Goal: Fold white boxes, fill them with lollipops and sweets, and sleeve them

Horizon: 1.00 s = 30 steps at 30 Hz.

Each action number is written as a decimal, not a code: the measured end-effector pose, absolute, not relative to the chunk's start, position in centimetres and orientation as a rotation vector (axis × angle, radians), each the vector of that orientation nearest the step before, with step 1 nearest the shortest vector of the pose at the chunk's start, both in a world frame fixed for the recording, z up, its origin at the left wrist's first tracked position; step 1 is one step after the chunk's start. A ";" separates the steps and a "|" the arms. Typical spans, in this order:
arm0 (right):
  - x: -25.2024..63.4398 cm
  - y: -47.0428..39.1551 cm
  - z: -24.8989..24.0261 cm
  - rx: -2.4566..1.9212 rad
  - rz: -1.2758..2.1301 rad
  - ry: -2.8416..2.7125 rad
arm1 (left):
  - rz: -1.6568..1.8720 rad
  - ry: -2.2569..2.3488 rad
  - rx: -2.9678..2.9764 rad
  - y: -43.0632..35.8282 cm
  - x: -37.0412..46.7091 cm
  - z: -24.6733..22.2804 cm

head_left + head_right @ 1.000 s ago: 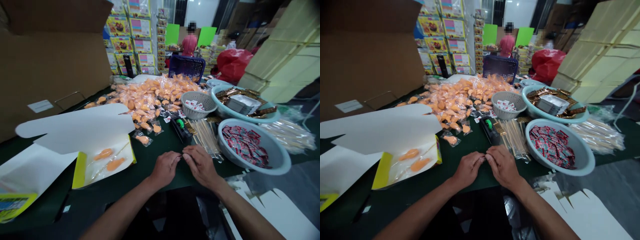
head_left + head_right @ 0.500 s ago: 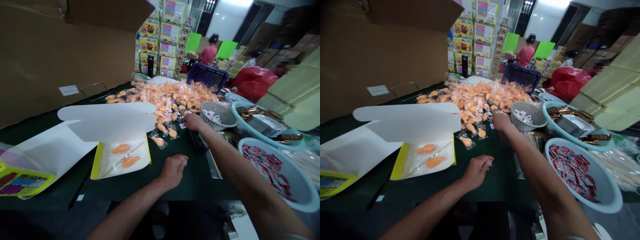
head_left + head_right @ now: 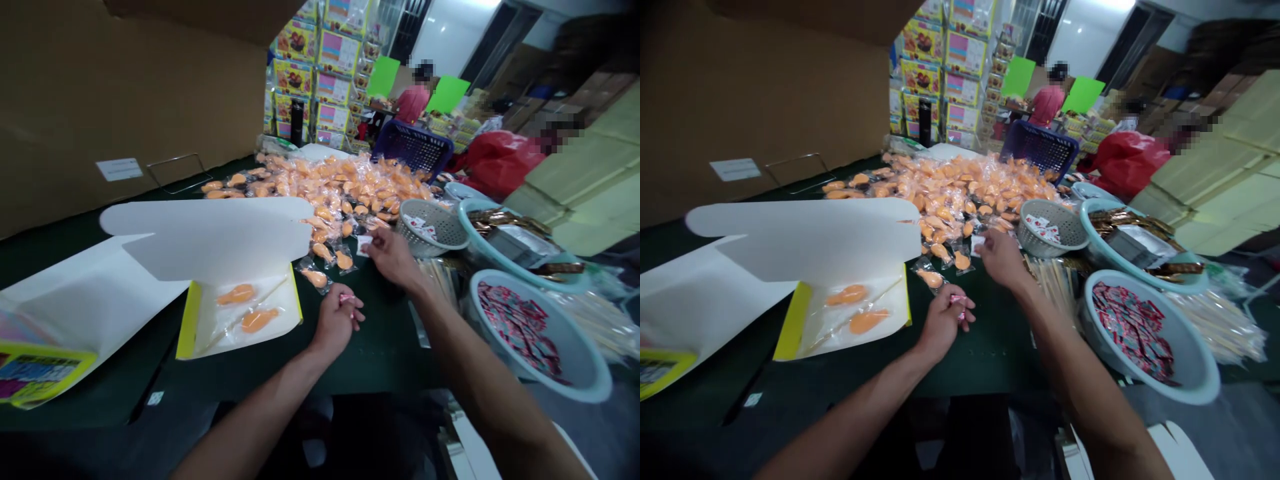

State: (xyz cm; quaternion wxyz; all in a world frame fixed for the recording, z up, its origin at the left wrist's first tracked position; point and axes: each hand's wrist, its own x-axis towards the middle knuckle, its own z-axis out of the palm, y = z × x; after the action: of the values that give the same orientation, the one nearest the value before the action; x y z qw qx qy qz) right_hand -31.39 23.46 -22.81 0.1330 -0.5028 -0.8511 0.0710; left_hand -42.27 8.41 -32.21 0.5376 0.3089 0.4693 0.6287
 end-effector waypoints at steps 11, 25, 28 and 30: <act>-28.1 8.3 -31.3 -1.148 1.407 -1.085 | 1.221 1.206 1.180 7.5 -42.5 -31.5; -4.1 24.0 -14.7 -1.910 -0.476 -1.802 | 1.171 1.323 1.175 8.3 -42.7 -33.0; -0.8 30.5 -13.5 -2.255 -0.552 -1.860 | 1.166 1.291 1.184 8.5 -42.8 -32.6; -0.3 32.8 -14.0 -2.342 -0.503 -1.894 | 1.170 1.263 1.173 8.4 -42.8 -32.2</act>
State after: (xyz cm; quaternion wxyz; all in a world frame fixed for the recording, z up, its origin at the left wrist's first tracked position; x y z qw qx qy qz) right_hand -0.28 32.84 -13.97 0.0438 -0.7662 -0.6196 -0.1647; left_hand -42.83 8.38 -32.20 0.5049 0.4859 0.5235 0.4846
